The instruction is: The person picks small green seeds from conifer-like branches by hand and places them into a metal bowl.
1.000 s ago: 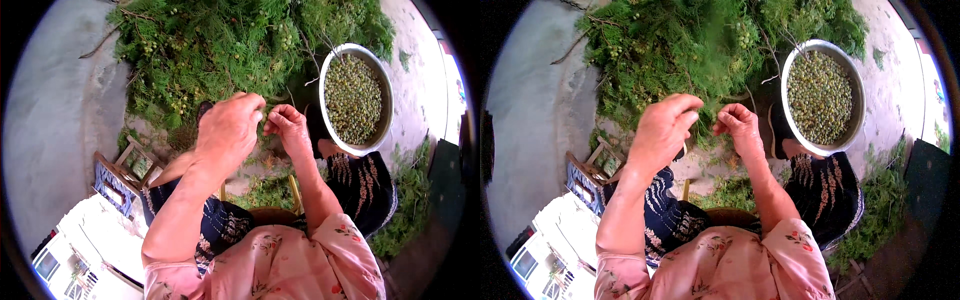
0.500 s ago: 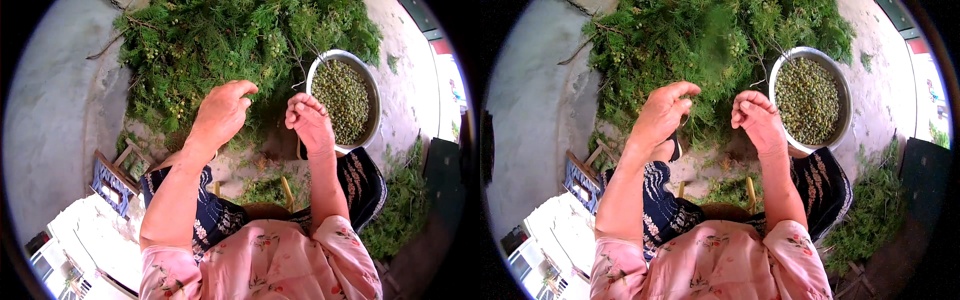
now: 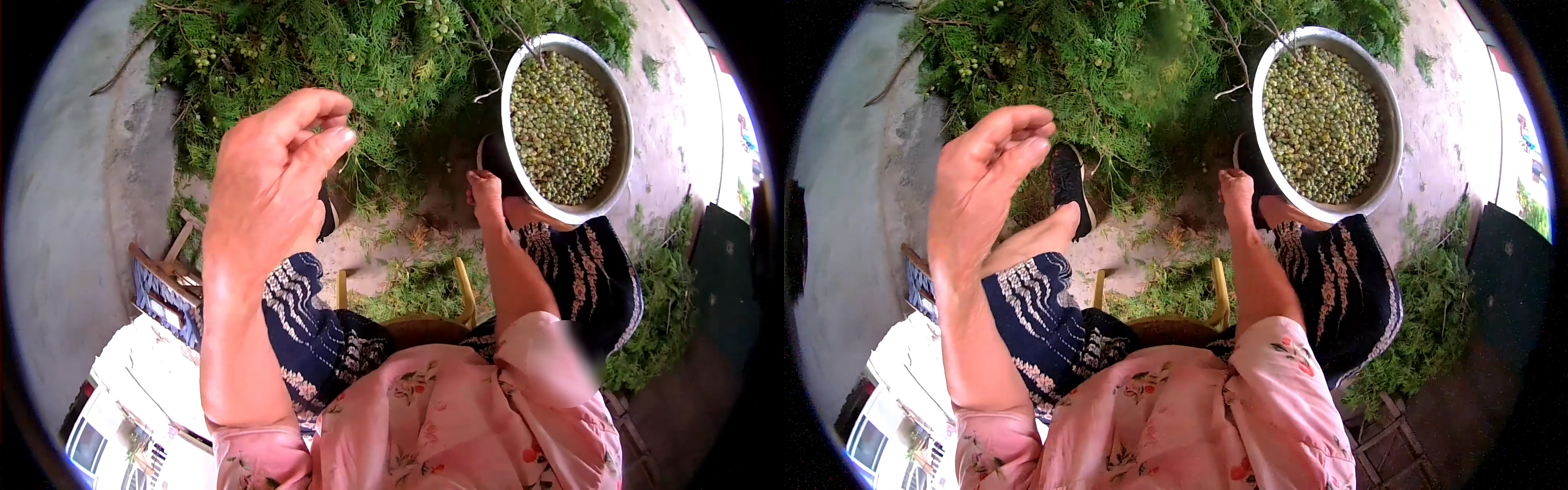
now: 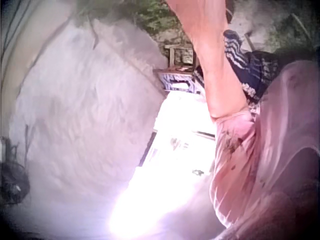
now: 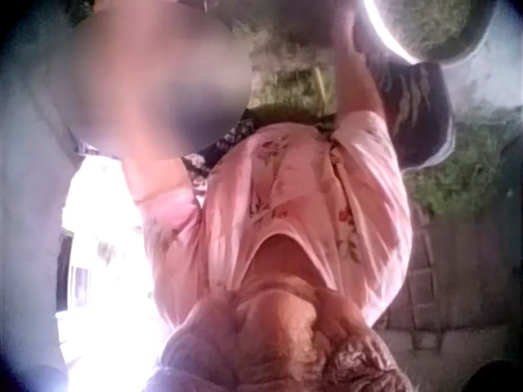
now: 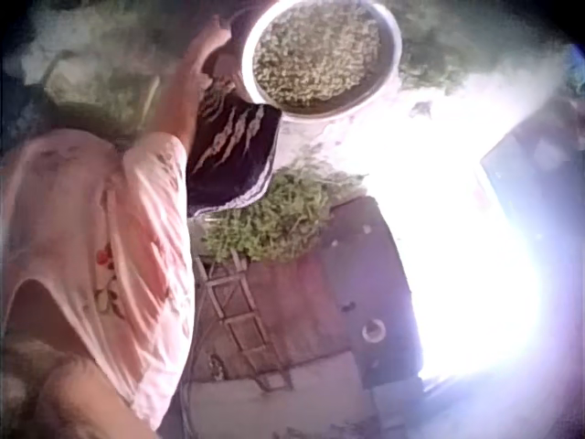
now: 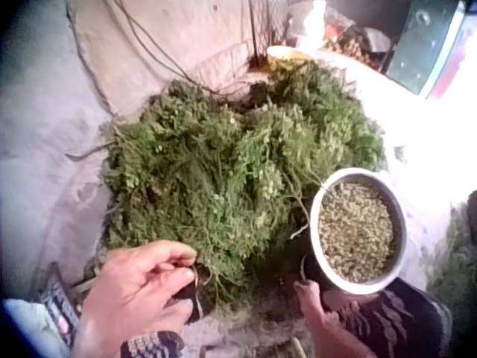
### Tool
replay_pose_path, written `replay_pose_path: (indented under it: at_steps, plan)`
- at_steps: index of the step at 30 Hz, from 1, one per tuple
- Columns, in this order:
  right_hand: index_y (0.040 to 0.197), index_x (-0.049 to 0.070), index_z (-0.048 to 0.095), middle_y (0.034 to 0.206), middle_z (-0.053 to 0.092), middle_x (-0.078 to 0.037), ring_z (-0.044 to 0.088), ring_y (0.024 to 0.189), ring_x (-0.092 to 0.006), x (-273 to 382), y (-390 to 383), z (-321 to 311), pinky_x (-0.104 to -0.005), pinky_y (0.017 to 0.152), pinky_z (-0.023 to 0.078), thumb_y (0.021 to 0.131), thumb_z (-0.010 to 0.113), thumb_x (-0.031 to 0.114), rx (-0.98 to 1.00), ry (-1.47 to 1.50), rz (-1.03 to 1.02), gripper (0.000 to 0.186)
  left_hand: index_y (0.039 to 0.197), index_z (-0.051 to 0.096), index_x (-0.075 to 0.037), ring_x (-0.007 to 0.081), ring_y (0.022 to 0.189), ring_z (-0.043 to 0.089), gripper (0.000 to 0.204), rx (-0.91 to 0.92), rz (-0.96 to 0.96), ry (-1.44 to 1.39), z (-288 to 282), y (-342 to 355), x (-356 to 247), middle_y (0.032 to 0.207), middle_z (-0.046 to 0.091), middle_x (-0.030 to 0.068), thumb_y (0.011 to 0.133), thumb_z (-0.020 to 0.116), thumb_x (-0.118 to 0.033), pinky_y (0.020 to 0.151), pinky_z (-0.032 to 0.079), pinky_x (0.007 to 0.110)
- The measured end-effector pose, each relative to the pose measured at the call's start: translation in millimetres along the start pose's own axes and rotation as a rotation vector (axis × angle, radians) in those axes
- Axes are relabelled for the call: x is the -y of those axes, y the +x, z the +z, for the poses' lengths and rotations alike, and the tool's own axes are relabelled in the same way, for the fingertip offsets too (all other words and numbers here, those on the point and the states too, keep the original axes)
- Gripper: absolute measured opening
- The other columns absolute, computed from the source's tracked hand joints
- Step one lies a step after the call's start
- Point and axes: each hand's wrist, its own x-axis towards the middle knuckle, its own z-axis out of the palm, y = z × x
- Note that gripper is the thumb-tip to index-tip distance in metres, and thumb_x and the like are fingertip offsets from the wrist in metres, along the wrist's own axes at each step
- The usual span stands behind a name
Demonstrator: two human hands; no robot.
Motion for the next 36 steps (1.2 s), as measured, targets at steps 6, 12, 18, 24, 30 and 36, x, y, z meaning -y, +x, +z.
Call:
replay_pose_path:
  at_steps: [6,12,18,24,30,36]
  plan:
    - [0.092,0.006,0.058,0.069,0.058,-0.014,0.057,0.06,-0.0256,-67.3,50.6,21.4,-0.0372,0.054,0.045,0.074,0.059,0.008,-0.175,-0.634,-0.582,0.019,0.099,0.058,0.003,0.011,0.08,0.054,0.024,0.076,-0.229,0.118,0.6,-0.9,-21.2,0.089,0.062,0.008,0.078,0.057,-0.009,0.074,0.043,0.024]
    - [0.101,0.003,0.054,0.09,0.055,-0.023,0.052,0.084,-0.0388,-60.1,49.1,47.4,-0.0451,0.069,0.042,0.075,0.051,0.001,-0.285,-0.772,-0.741,0.026,0.098,0.058,0.004,0.0139,0.076,0.053,0.024,0.073,-0.262,0.256,5.6,5.5,-28.3,0.091,0.062,0.0124,0.077,0.059,-0.009,0.071,0.044,0.026]
    - [0.095,-0.001,0.054,0.076,0.056,-0.016,0.056,0.067,-0.0292,-57.5,59.1,39.5,-0.0394,0.057,0.044,0.072,0.06,0.007,-0.101,-0.711,-0.523,0.024,0.098,0.058,0.005,0.0134,0.075,0.052,0.023,0.032,-0.263,0.156,10.3,3.7,-28.5,0.09,0.062,0.0113,0.079,0.058,-0.008,0.07,0.045,0.026]
    - [0.083,-0.002,0.055,0.062,0.057,-0.011,0.056,0.053,-0.0231,29.9,-20.7,49.6,-0.0344,0.051,0.043,0.07,0.067,0.012,-0.017,-0.414,-0.449,0.022,0.098,0.058,0.002,0.0121,0.072,0.052,0.022,0.089,-0.1,0.129,5.3,9.7,-10.2,0.086,0.06,0.0098,0.077,0.059,-0.006,0.067,0.045,0.025]
    - [0.084,0.002,0.053,0.062,0.053,0.0,0.047,0.046,-0.0065,151.0,-120.3,50.3,-0.0204,0.039,0.034,0.075,0.065,0.006,0.253,-0.08,-0.4,0.015,0.093,0.06,0.0,0.0123,0.064,0.054,0.021,0.072,-0.007,0.157,7.1,5.2,-5.2,0.074,0.061,0.0079,0.078,0.059,-0.015,0.059,0.044,0.025]
    - [0.084,0.003,0.053,0.064,0.053,0.0,0.047,0.048,-0.0053,238.0,-207.8,49.7,-0.0184,0.038,0.034,0.076,0.064,0.005,0.37,-0.112,-0.543,0.014,0.097,0.06,-0.002,0.0289,0.113,0.045,0.041,-0.07,0.148,0.261,14.9,1.2,6.1,0.122,0.048,0.0159,0.067,0.07,-0.029,0.092,0.038,0.037]
